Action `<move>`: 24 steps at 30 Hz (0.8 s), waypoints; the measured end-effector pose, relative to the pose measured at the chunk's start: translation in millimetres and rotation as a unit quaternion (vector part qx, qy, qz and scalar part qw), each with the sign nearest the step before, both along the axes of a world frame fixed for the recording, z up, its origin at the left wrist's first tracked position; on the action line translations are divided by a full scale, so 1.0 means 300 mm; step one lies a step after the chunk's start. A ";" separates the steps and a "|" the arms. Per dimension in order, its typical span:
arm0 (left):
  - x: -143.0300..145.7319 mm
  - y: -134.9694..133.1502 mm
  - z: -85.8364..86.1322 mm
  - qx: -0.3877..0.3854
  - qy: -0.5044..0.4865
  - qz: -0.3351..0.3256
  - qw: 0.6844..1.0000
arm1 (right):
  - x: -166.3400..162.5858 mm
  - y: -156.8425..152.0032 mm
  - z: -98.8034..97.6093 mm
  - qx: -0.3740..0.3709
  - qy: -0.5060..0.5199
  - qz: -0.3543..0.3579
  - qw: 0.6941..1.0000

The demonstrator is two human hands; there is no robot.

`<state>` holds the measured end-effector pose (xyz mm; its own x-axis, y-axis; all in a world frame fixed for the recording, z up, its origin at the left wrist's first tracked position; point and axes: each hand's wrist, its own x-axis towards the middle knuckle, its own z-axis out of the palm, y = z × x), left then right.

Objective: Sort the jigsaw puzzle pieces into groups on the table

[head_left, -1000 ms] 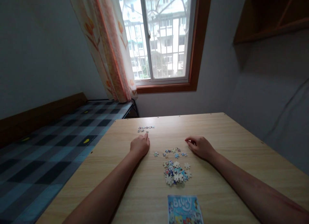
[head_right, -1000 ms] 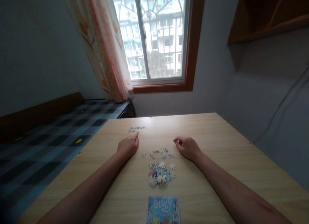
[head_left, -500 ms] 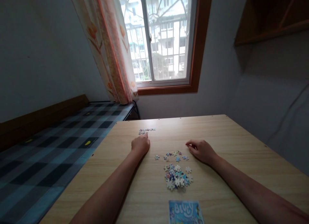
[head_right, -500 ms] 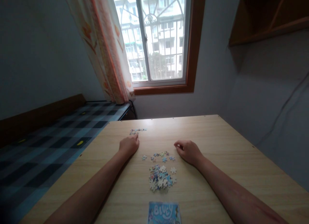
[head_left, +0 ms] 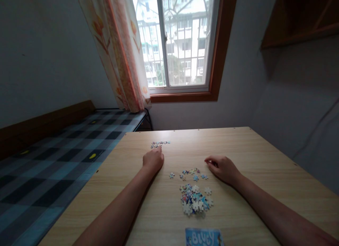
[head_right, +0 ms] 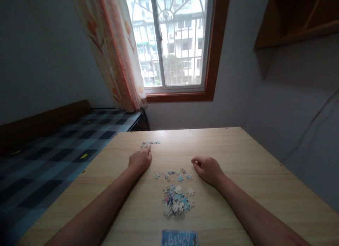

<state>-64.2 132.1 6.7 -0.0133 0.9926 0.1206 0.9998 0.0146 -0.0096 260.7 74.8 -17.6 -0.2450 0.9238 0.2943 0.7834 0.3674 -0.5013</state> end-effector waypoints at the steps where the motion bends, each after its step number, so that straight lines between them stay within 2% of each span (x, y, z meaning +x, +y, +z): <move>1: 0.001 0.000 0.001 0.001 0.001 0.001 1.000 | 0.000 0.000 0.000 -0.002 0.000 0.000 1.000; 11: 0.008 -0.003 0.015 -0.004 0.004 0.008 1.000 | 0.001 0.002 -0.003 -0.001 -0.001 0.001 1.000; 15: 0.011 -0.020 0.015 0.018 -0.006 -0.006 1.000 | 0.006 0.004 -0.004 0.004 0.000 0.000 1.000; 18: 0.009 -0.034 0.023 0.052 -0.037 -0.061 0.996 | 0.011 0.006 -0.007 0.004 0.003 0.003 1.000; 20: 0.003 -0.040 0.039 0.046 -0.069 -0.107 0.991 | 0.014 0.009 -0.008 0.005 0.004 0.006 1.000; 22: -0.004 -0.044 0.067 -0.001 -0.101 -0.152 0.983 | 0.015 0.011 -0.009 0.008 0.006 0.008 1.000; 24: -0.009 -0.053 0.103 -0.080 -0.112 -0.197 0.971 | 0.016 0.013 -0.010 0.009 0.007 0.011 1.000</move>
<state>-66.8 116.3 37.4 0.3630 0.9318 0.0017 0.9047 -0.3529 0.2388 265.4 78.6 -20.5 -0.2615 0.9125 0.3145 0.7673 0.3942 -0.5059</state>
